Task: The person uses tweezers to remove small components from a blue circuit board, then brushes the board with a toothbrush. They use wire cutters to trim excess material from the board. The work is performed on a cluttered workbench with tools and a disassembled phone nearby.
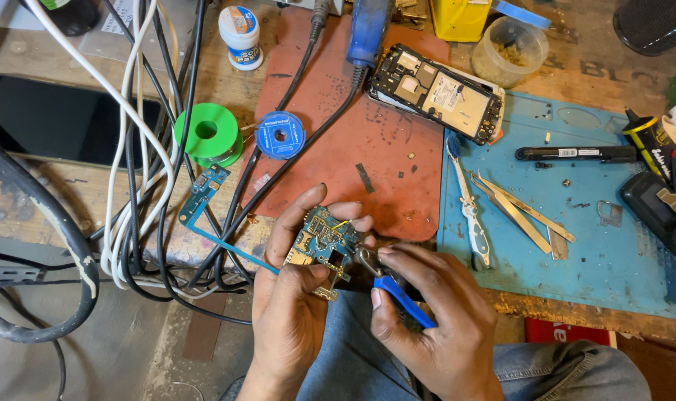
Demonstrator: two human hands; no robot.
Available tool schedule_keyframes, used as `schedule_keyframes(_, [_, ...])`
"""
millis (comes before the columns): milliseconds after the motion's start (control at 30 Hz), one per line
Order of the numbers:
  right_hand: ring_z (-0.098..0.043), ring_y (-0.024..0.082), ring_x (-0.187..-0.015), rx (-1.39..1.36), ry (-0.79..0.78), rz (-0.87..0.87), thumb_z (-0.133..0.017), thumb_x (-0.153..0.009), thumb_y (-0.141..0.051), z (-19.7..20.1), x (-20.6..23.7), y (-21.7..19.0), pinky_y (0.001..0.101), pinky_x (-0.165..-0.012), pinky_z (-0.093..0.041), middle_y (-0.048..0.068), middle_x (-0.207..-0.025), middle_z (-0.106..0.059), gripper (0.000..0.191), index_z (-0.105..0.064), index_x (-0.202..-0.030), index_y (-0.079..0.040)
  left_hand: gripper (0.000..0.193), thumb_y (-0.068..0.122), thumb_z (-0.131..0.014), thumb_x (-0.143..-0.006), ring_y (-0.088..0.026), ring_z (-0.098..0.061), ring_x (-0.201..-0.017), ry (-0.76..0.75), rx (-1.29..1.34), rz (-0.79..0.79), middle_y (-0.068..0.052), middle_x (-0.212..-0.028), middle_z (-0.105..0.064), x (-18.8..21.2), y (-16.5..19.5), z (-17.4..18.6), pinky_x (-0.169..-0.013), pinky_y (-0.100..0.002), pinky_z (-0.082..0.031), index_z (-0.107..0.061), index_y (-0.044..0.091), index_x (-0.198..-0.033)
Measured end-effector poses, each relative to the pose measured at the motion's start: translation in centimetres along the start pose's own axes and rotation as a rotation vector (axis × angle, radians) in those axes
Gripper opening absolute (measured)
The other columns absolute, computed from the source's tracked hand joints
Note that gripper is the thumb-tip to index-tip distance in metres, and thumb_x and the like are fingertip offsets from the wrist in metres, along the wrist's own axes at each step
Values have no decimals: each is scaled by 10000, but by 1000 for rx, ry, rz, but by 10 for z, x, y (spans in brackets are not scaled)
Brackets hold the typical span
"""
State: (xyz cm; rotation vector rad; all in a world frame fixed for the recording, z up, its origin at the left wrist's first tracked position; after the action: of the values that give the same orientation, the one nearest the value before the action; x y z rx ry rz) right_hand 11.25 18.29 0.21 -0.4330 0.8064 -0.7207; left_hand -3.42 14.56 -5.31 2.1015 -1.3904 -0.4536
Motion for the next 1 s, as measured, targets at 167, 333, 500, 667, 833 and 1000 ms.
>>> schedule_keyframes(167, [-726,285,-994,151,3,66,-797,-784,-109,3,-7,-13,382,-896,-567,118,-1142,-728,389,-716,-1156,-27,723,-26,-397,-825,-342,-603,-1288,-30,-55,-17,-235,-1409,-578,2,-2,-1,-1139,-486,-481,-358,-23,-1547])
schedule_keyframes(333, [-720,282,-974,238,-19,135,-802,-766,-110,6,-12,-21,391,-862,-556,96,-1123,-726,363,-718,-1113,-45,655,17,-385,-927,-295,-605,-1267,-61,-113,-44,-193,-1445,-560,7,-3,-3,-1146,-446,-474,-334,4,-1580])
schedule_keyframes(500, [-705,277,-911,288,-27,132,-807,-749,-105,5,-14,-23,390,-802,-547,98,-1105,-725,391,-727,-1126,-46,654,38,-404,-945,-253,-589,-1276,-69,-181,-65,-169,-1466,-539,9,-4,-4,-1145,-412,-460,-319,14,-1593])
schedule_keyframes(667, [-699,280,-896,319,-16,138,-808,-729,-93,3,-13,-24,391,-780,-543,99,-1104,-725,418,-728,-1137,-45,688,-13,-418,-900,-235,-561,-1277,-36,-323,-66,-160,-1451,-527,12,-2,-8,-1134,-396,-457,-327,22,-1581])
schedule_keyframes(833, [-702,288,-902,330,-6,136,-814,-717,-88,0,-10,-25,396,-787,-552,105,-1097,-717,442,-724,-1146,-37,706,-56,-411,-885,-227,-547,-1296,-27,-461,-62,-146,-1468,-489,16,-2,-12,-1100,-379,-461,-295,48,-1574])
schedule_keyframes(1000, [-718,284,-870,331,-5,127,-832,-726,-92,-1,-6,-24,382,-762,-567,106,-1069,-727,434,-732,-1144,-35,711,-64,-416,-895,-239,-541,-1326,-52,-541,-134,-159,-1473,-482,17,-2,-13,-1170,-385,-428,-286,37,-1586])
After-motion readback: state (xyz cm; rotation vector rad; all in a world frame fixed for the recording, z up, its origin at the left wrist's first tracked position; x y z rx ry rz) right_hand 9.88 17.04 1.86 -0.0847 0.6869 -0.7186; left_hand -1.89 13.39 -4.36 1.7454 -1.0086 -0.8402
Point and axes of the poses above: each hand's wrist, its own x-axis away from the middle knuckle, its own z-axis out of the back of the hand, y = z × x, the point moved 6 cm from there along -x, towards the middle knuckle
